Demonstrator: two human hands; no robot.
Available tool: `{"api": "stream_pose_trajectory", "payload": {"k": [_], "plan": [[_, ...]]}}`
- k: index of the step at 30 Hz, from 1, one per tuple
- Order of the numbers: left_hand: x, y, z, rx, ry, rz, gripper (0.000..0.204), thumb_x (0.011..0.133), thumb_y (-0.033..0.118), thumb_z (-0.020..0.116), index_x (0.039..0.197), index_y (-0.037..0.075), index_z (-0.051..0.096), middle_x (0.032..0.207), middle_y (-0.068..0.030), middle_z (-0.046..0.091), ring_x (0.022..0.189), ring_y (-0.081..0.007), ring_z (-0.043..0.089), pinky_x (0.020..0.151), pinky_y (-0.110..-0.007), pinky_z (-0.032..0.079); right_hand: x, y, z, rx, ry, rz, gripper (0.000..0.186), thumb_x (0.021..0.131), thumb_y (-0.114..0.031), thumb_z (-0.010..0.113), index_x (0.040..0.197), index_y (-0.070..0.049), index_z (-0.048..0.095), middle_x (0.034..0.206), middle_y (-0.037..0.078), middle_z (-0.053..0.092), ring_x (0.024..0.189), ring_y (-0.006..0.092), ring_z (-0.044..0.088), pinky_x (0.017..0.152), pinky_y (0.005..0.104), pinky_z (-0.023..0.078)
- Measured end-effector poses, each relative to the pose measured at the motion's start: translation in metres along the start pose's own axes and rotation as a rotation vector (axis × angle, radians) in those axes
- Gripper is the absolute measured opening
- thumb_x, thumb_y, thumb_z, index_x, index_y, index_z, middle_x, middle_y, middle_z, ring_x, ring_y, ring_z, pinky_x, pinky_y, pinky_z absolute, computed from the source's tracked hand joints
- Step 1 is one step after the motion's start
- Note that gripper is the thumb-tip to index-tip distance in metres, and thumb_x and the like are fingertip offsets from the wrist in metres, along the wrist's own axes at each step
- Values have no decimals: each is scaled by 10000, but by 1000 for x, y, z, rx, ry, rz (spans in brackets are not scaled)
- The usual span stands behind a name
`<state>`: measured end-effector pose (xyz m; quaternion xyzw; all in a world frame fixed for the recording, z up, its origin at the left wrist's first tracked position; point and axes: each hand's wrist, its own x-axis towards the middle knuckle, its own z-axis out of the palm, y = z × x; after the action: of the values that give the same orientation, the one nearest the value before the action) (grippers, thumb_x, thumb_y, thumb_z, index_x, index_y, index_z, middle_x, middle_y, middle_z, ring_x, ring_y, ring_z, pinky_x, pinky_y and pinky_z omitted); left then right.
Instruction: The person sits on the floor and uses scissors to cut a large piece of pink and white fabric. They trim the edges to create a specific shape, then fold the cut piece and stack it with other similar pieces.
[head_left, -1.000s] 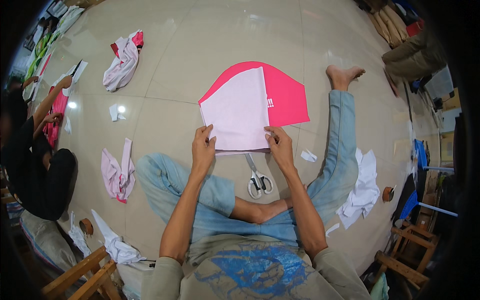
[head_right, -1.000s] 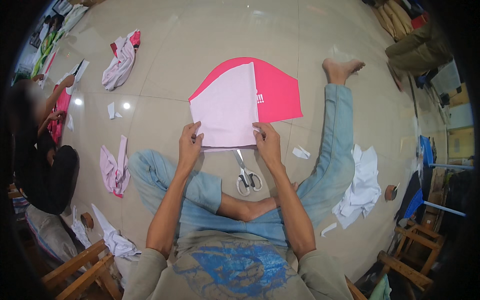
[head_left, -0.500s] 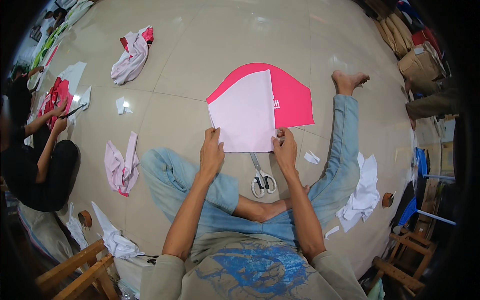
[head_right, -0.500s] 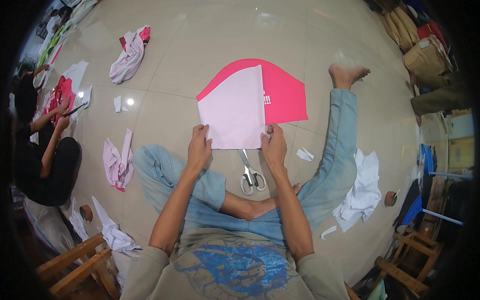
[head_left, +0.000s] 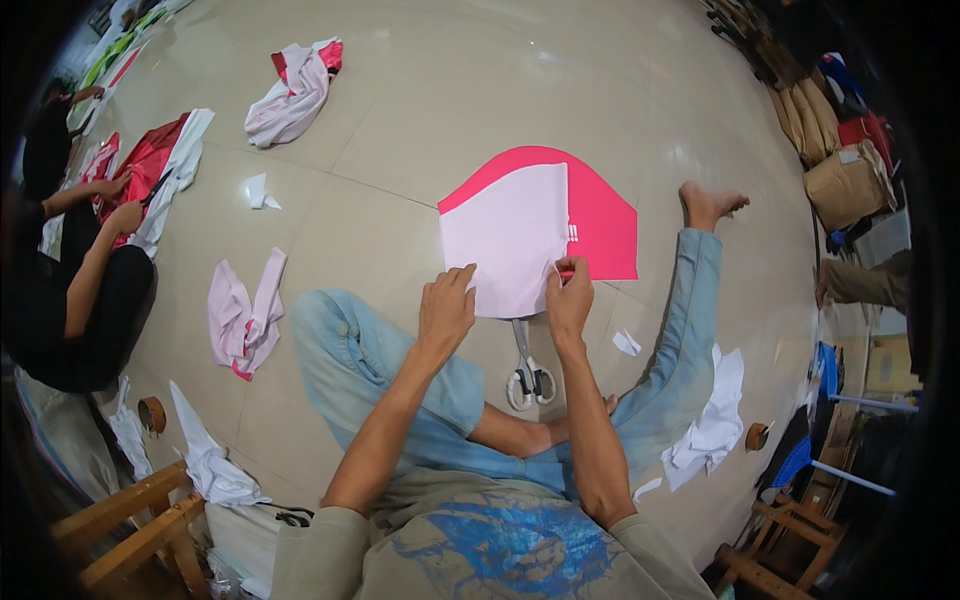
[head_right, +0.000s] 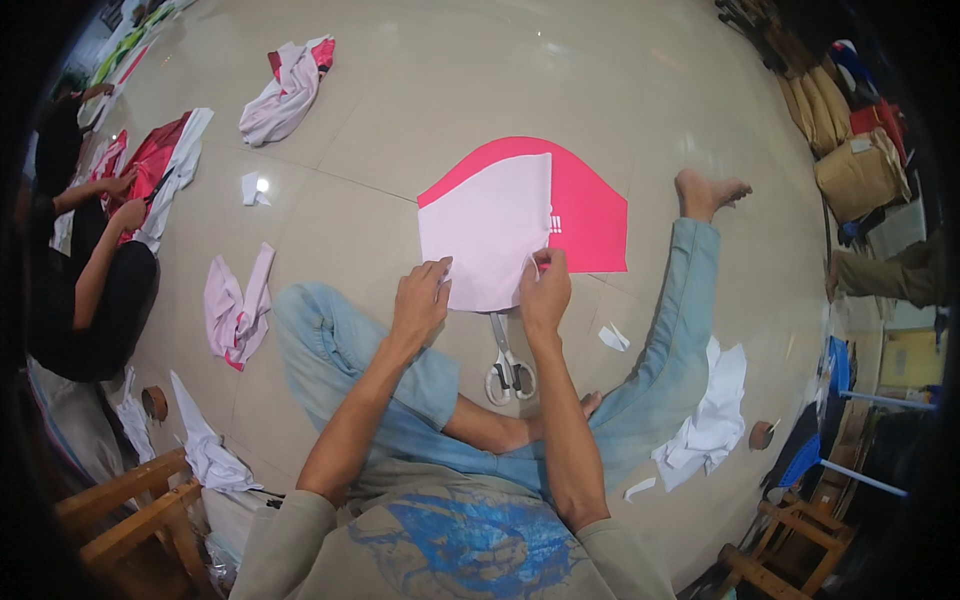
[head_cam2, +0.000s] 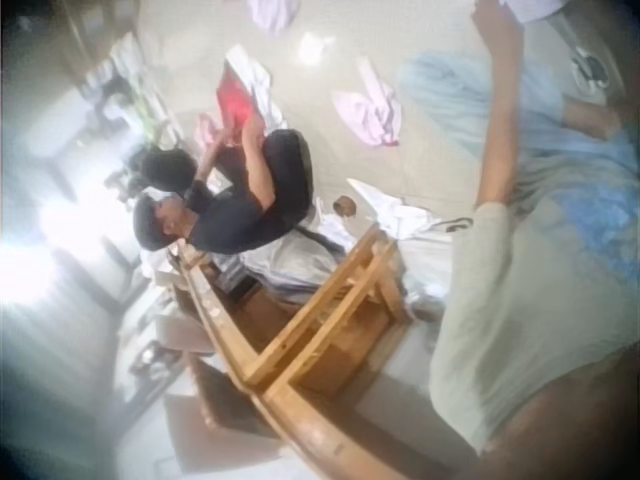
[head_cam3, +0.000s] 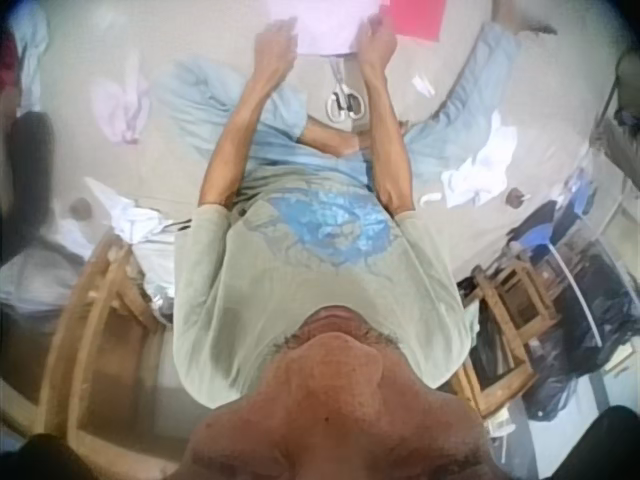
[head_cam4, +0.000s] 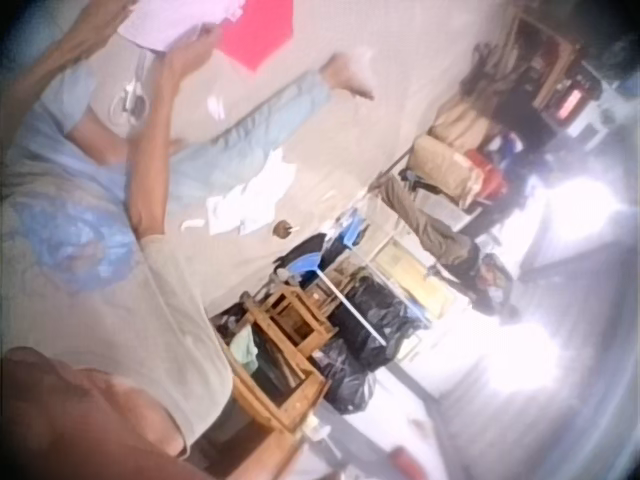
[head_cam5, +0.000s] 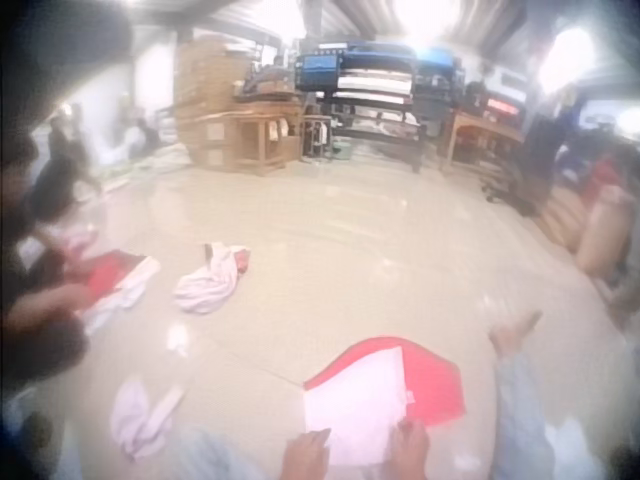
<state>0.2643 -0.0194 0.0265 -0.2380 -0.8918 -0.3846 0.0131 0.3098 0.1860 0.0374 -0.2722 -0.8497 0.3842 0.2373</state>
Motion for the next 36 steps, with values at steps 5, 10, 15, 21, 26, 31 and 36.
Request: {"api": "stream_pose_trajectory", "payload": {"k": [5,10,15,21,26,31,36], "plan": [[11,6,-11,-443,82,-353,346,1013,279,591,1214,6,663,882,-163,731,834,-351,708,751,-422,534,1,-79,24,-83,-145,-282,180,880,-19,639,1052,-39,589,986,148,656,866,357,661,731,440,520],[24,-14,-18,-546,-79,-608,486,1053,432,497,1216,9,671,910,-203,742,867,-357,731,777,-409,553,-37,-100,50,-61,-361,-326,204,917,-85,625,1113,-44,587,1043,163,653,915,378,665,760,461,530],[18,-18,-5,-422,48,-498,409,994,282,606,1300,11,593,931,-232,728,875,-400,712,773,-475,542,-62,-81,37,74,-387,-105,245,934,-124,646,1157,-27,622,1071,158,690,822,310,697,759,410,546],[12,-5,-10,-192,3,-533,522,931,181,680,1381,-8,493,1074,-285,689,969,-448,681,809,-509,533,-56,-44,12,56,-310,-46,226,928,-105,642,1135,-16,647,1008,149,706,789,275,694,727,389,538],[9,1,-7,91,148,-465,451,901,215,734,1255,-1,556,1110,-219,648,1048,-406,625,850,-499,502,-49,-38,8,12,-273,13,242,928,-92,626,1157,-13,646,1109,158,688,939,301,675,822,420,520],[31,-3,-1,185,105,-548,270,880,237,755,1007,25,647,1050,-138,610,1026,-336,580,886,-473,442,2,-6,14,-112,-150,-225,377,955,-141,611,1305,-3,599,1421,196,544,1340,364,484,1119,486,378],[38,4,0,126,89,-635,211,877,237,750,902,44,669,1040,-128,616,1028,-324,578,899,-484,419,63,31,22,-429,-314,-432,640,1016,-419,544,1518,-38,431,1615,185,327,1528,393,205,1228,600,120]]}}
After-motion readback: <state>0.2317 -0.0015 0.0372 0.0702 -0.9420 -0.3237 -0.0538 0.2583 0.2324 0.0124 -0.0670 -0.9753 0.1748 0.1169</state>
